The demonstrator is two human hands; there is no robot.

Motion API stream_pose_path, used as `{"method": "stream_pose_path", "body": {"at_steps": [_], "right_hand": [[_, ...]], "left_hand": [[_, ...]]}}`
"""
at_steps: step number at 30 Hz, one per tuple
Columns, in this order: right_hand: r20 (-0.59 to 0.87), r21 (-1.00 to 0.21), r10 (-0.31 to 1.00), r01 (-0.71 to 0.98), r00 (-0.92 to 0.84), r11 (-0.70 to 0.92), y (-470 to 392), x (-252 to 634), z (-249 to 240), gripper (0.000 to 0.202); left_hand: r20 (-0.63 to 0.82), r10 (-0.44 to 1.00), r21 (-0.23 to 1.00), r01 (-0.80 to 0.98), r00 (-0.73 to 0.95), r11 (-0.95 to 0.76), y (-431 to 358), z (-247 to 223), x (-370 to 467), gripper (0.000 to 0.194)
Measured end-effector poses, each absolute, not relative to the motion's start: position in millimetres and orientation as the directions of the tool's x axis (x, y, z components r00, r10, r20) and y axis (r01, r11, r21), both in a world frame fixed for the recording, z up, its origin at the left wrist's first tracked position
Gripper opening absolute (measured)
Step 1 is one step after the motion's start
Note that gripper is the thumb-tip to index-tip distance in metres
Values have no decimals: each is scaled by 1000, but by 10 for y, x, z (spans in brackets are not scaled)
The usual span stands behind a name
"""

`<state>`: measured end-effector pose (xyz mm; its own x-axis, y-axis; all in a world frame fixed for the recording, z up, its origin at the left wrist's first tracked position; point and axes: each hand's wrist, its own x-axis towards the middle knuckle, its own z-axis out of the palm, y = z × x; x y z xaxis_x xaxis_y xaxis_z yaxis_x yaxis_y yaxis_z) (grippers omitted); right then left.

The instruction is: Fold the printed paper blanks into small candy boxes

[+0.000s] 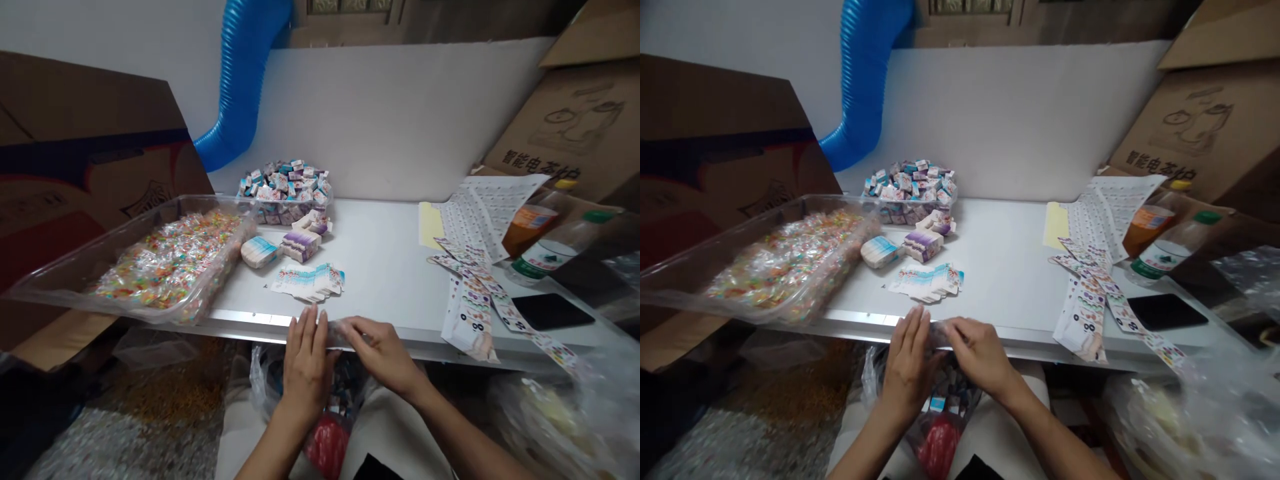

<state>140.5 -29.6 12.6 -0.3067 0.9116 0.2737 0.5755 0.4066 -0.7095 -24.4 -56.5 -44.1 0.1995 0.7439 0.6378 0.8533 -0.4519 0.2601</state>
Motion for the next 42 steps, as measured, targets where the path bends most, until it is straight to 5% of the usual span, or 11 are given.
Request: {"method": "stream_pose_path", "body": {"at_steps": [6, 12, 22, 27, 32, 34, 38, 42], "right_hand": [[3, -879, 931, 443, -364, 176, -327, 1408, 55, 22], [6, -784, 929, 575, -369, 233, -245, 1412, -34, 14], [-24, -873, 937, 464, -349, 151, -310, 1439, 42, 21], [-12, -999, 910, 36, -414, 3, -458, 1370, -82, 20], [-201, -905, 937, -311, -287, -289, -578, 1183, -311, 21], [-198, -943, 955, -221, -222, -248, -615, 1127, -332, 22], [94, -972, 986, 203, -139, 122, -690, 1082, -287, 34], [161, -930, 977, 311, -138, 197, -704, 1091, -274, 35]], "left_hand": [[538, 745, 229, 782, 395, -580, -545, -317, -273, 53], [544, 746, 244, 778, 384, -578, -618, -374, -282, 40], [540, 797, 501, 656, 271, -564, -702, -596, -219, 50], [449, 892, 751, 518, 54, -410, -699, -569, -157, 42], [520, 852, 701, 536, 67, -470, -717, -619, -153, 39], [537, 831, 643, 569, 142, -513, -717, -653, -180, 40], [500, 846, 628, 594, 189, -503, -712, -684, -215, 48], [507, 843, 634, 585, 180, -506, -733, -698, -208, 49]]}}
